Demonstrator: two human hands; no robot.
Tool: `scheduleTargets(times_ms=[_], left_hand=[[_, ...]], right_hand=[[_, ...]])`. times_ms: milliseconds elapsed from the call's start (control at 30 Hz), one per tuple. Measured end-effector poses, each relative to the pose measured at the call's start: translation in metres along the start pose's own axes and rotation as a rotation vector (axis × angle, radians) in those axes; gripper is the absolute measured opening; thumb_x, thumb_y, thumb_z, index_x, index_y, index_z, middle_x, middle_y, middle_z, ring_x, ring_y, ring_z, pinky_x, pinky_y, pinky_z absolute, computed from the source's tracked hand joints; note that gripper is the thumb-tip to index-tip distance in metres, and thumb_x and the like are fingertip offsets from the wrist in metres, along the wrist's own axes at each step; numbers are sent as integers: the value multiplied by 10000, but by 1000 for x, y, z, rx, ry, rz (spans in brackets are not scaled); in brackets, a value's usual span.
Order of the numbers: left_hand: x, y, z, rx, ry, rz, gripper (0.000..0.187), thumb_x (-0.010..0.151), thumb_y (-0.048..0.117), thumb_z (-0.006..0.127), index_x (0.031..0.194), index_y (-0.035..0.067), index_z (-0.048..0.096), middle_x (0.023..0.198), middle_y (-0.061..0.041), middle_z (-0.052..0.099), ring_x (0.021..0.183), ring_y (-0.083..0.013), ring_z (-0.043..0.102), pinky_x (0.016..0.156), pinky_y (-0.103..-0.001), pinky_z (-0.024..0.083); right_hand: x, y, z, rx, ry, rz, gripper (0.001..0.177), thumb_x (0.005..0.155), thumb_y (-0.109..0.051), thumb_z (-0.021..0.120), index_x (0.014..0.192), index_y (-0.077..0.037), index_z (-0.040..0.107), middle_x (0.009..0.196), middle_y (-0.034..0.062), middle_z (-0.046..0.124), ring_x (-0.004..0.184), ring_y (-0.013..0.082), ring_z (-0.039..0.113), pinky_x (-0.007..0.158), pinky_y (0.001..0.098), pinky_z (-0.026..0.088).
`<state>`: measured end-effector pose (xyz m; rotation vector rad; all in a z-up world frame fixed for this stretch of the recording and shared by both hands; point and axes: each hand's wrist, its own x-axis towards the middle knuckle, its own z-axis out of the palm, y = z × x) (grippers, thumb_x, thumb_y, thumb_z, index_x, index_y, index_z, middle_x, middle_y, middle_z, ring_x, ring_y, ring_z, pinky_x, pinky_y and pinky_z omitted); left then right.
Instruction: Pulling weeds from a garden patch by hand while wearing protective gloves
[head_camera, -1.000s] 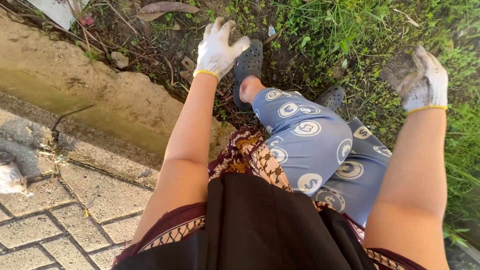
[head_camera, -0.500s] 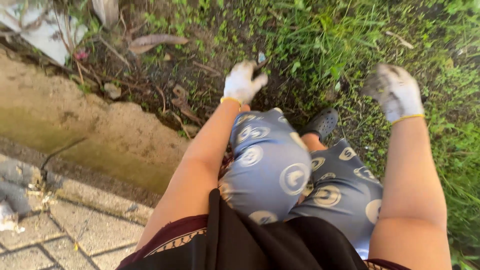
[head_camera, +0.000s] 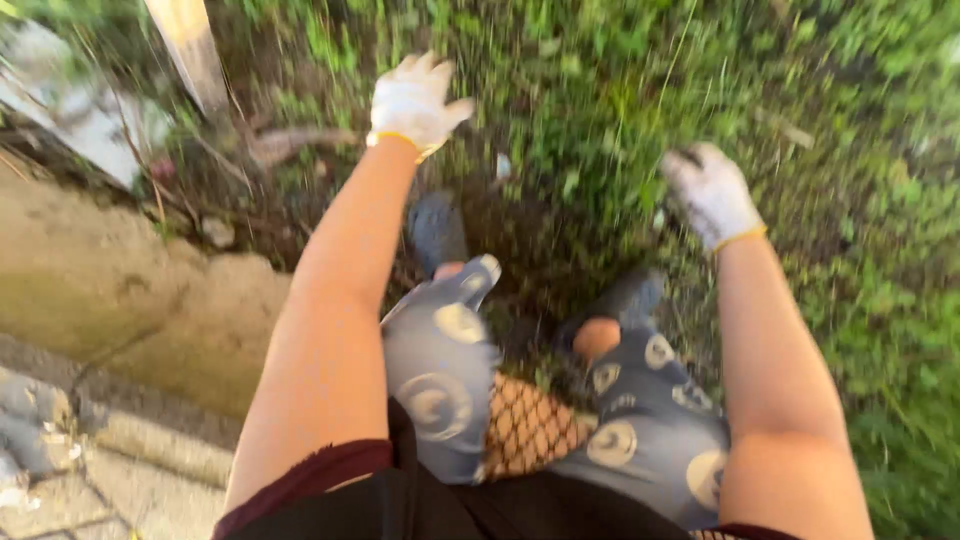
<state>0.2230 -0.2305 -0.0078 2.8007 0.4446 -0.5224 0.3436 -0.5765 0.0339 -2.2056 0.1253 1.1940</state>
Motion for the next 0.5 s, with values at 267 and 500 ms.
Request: scheduleTargets(times_ms=[267,500], left_hand=[[95,-76,42,99,-186,-445,470,948,561,591,987,121,753,895,-139,754,824,-322,730,723,-505,528],[142,-82,67,33,-212,-498,606,947,613,580,1206,79,699,1161,-153,684,1058,-334,694,843,-531,536]], right_hand=[[75,22,-25,-24,6,-207,553,1030,-391,612,1390,28,582,1374,291,593,1332,437,517,1141,539,381],[154,16,-65,-151,-12,-234,549,1052,-464,620,1409,-47,594,1364,247,614,1301,401,543,1100,523,423]])
